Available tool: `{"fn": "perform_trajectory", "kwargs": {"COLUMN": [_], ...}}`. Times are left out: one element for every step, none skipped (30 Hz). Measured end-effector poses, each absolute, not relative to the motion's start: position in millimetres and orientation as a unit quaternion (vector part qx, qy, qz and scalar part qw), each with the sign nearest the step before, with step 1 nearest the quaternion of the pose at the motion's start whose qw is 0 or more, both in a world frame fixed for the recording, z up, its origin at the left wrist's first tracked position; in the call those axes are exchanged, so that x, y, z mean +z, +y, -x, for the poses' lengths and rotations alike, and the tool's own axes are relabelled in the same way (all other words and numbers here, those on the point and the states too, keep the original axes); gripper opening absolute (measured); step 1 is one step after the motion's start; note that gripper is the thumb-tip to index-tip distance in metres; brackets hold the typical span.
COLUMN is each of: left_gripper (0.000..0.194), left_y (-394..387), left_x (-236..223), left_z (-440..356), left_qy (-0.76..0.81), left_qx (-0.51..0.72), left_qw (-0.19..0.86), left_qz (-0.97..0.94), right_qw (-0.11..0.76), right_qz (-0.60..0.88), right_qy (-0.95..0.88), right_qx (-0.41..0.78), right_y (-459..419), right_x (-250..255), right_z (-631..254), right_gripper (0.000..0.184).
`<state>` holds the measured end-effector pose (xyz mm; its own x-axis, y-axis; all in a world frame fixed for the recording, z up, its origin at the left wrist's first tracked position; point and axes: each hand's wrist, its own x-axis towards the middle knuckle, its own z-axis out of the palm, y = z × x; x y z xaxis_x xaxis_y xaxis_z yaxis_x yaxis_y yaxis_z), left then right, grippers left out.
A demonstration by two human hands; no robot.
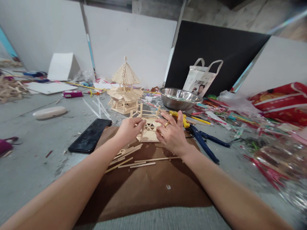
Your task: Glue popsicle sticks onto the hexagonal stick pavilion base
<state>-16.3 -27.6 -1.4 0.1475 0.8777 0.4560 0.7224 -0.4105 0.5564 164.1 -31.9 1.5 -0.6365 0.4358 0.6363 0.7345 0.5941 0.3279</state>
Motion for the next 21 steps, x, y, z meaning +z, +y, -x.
{"fn": "perform_trajectory", "kwargs": {"left_gripper": [0.034,0.034,0.034,0.034,0.034,0.034,0.035,0.035,0.035,0.035,0.035,0.035,0.035,0.035,0.036,0.036,0.036,0.036,0.036,0.036,0.036], "left_y": [-27.6,-27.6,-27.5,-27.4,-27.3,-27.2,-27.1,-27.1,-27.0,-26.9,-26.7,-26.6,-26.3,-26.1,-25.8,-25.6,-25.4,-25.2,-25.0,-24.9,-24.9], "left_x": [-1.4,-1.4,-1.5,-1.6,-1.8,-1.9,-2.0,-2.1,-2.2,-2.3,-2.5,-2.7,-3.0,-3.3,-3.6,-3.8,-4.0,-4.1,-4.2,-4.2,-4.2], "left_z": [16.3,16.3,16.4,16.4,16.5,16.5,16.6,16.7,16.8,17.0,17.1,17.2,17.3,17.4,17.4,17.3,17.2,17.1,17.1,17.0,17.0], "left_qy": [0.533,0.532,0.532,0.532,0.532,0.532,0.532,0.532,0.532,0.531,0.531,0.530,0.530,0.529,0.529,0.528,0.528,0.529,0.529,0.530,0.531], "left_qx": [0.377,0.377,0.377,0.377,0.378,0.379,0.380,0.380,0.380,0.381,0.382,0.384,0.385,0.385,0.384,0.384,0.384,0.384,0.385,0.384,0.383], "left_qw": [0.103,0.104,0.105,0.106,0.108,0.110,0.112,0.115,0.117,0.119,0.119,0.120,0.121,0.122,0.124,0.125,0.125,0.125,0.124,0.123,0.123], "left_qz": [-0.751,-0.751,-0.751,-0.751,-0.750,-0.749,-0.748,-0.748,-0.748,-0.747,-0.747,-0.747,-0.746,-0.746,-0.747,-0.747,-0.747,-0.747,-0.746,-0.746,-0.746], "right_qw": [0.255,0.257,0.259,0.261,0.262,0.264,0.266,0.267,0.269,0.270,0.271,0.271,0.270,0.269,0.269,0.268,0.268,0.268,0.268,0.268,0.267], "right_qz": [0.341,0.341,0.340,0.338,0.337,0.336,0.335,0.336,0.336,0.337,0.337,0.337,0.338,0.338,0.340,0.341,0.343,0.344,0.345,0.346,0.348], "right_qy": [-0.856,-0.855,-0.855,-0.855,-0.855,-0.855,-0.855,-0.854,-0.854,-0.854,-0.854,-0.854,-0.854,-0.853,-0.853,-0.852,-0.852,-0.851,-0.850,-0.849,-0.849], "right_qx": [-0.294,-0.294,-0.294,-0.295,-0.295,-0.295,-0.294,-0.293,-0.292,-0.291,-0.290,-0.290,-0.291,-0.291,-0.291,-0.292,-0.292,-0.293,-0.294,-0.295,-0.295], "right_y": [-32.0,-31.9,-31.8,-31.6,-31.5,-31.3,-31.3,-31.3,-31.4,-31.6,-31.9,-32.1,-32.4,-32.7,-32.9,-33.0,-33.1,-33.2,-33.3,-33.3,-33.3], "right_x": [1.6,1.7,1.7,1.6,1.6,1.6,1.6,1.6,1.6,1.6,1.6,1.7,1.8,1.9,2.1,2.3,2.5,2.7,2.8,2.9,2.8], "right_z": [-164.1,-164.2,-164.2,-164.3,-164.4,-164.4,-164.4,-164.5,-164.4,-164.4,-164.3,-164.2,-164.0,-163.8,-163.6,-163.5,-163.3,-163.1,-163.0,-162.9,-162.7], "right_gripper": [0.018,0.018,0.018,0.018,0.018,0.018,0.018,0.017,0.017,0.017,0.017,0.017,0.018,0.018,0.017,0.017,0.017,0.017,0.017,0.017,0.017]}}
